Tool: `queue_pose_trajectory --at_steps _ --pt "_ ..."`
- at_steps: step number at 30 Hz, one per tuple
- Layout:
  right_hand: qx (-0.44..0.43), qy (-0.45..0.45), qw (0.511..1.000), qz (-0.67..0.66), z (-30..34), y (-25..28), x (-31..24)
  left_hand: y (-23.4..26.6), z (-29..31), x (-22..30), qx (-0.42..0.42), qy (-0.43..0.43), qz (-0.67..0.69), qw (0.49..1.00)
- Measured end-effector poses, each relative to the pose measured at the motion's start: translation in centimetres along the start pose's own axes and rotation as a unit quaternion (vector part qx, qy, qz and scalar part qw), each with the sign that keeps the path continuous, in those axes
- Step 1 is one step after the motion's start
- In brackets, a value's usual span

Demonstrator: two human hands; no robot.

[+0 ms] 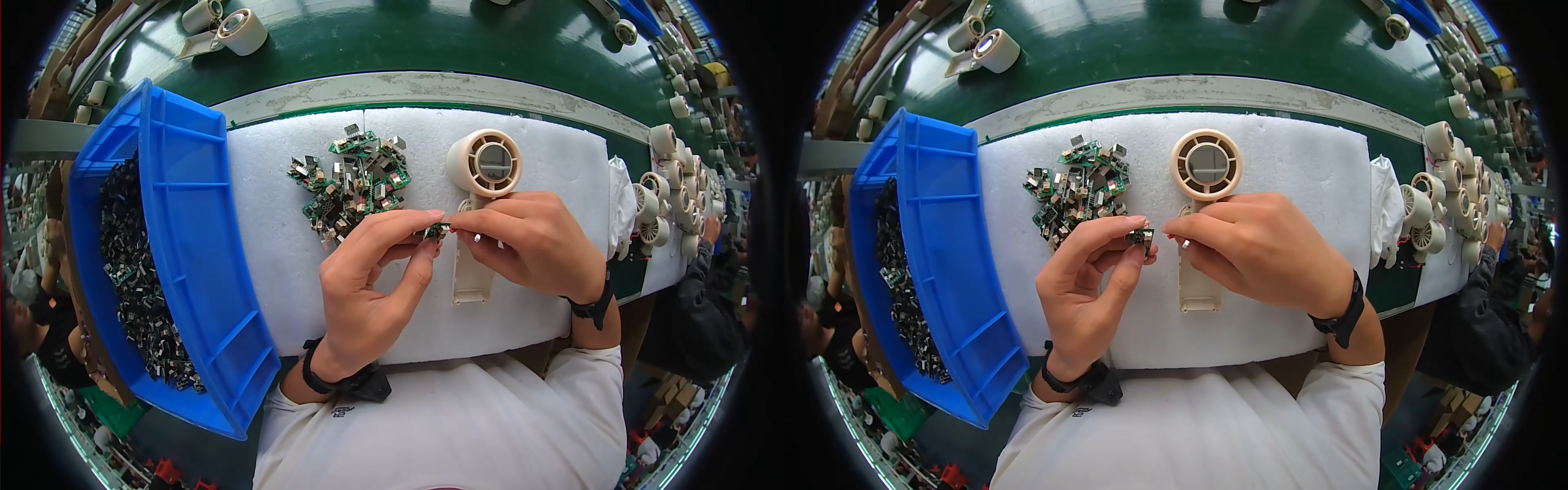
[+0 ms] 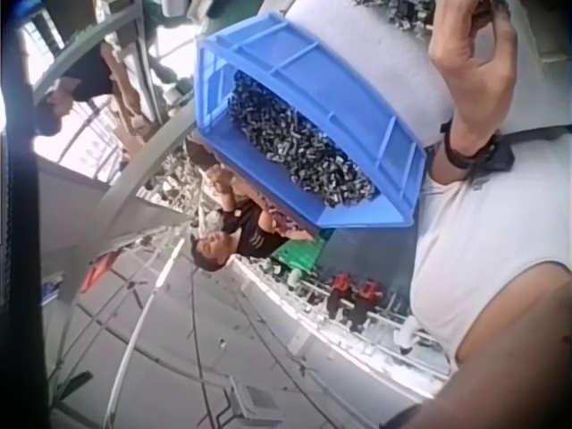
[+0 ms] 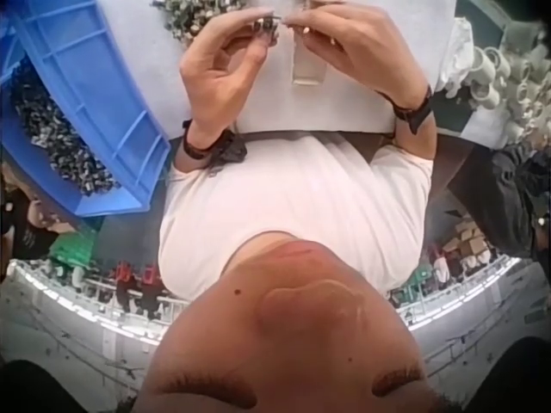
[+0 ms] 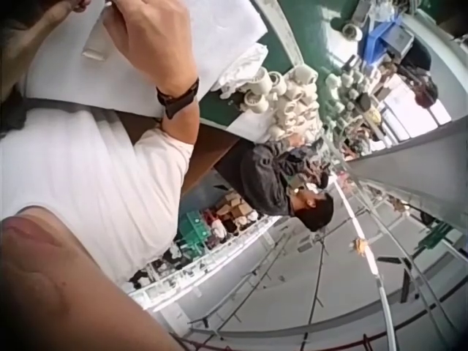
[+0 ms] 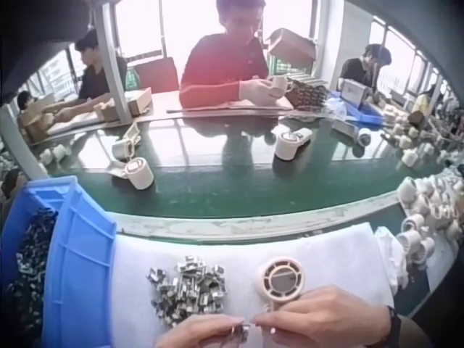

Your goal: The person assembles handheld fans by connecting circuit boards to wires inside the fan housings and pressing them into place. They repeat this process for multiple units, picking circuit boards from a blue bin and setting completed assemblies aside.

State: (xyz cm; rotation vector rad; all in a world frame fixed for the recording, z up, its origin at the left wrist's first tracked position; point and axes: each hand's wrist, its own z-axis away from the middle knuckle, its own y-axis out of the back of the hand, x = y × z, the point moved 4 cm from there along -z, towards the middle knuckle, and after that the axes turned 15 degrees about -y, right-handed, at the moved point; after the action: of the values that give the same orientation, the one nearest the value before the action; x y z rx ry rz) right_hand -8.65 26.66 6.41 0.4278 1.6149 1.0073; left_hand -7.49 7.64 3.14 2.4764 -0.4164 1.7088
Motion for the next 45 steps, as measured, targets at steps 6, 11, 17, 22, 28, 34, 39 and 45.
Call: queue_pose_trajectory --at_steps 6,11,17,22,28,34,39,45 --pt "0.044 0.019 0.999 0.027 -0.1 -0.1 -0.6 -0.1 0.1 0.1 0.001 -0.01 -0.032 0.999" --pt "0.077 0.041 0.996 -0.009 0.0 0.1 -1.5 -0.1 0.0 0.4 0.002 -0.02 -0.066 0.998" --pt "0.089 0.042 0.995 -0.023 0.1 0.2 -1.7 0.0 0.1 0.5 -0.013 -0.064 -0.102 0.993" --pt "0.101 0.035 0.994 -0.034 0.1 0.2 -1.5 0.1 0.0 0.6 -0.023 -0.082 -0.088 0.993" --pt "0.104 0.03 0.992 -0.06 0.2 0.6 -1.6 -0.2 0.0 0.2 0.053 -0.03 0.028 0.998" --pt "0.11 0.024 0.989 -0.093 0.2 0.5 -1.6 -0.2 0.1 0.3 0.043 -0.052 -0.005 0.998" --pt "0.098 0.015 0.989 -0.109 0.3 0.9 -1.8 -0.2 -0.1 1.0 0.019 -0.104 -0.077 0.991" --pt "0.101 0.014 0.989 -0.103 0.2 0.9 -1.6 -0.2 -0.2 1.4 -0.024 -0.148 -0.131 0.98"
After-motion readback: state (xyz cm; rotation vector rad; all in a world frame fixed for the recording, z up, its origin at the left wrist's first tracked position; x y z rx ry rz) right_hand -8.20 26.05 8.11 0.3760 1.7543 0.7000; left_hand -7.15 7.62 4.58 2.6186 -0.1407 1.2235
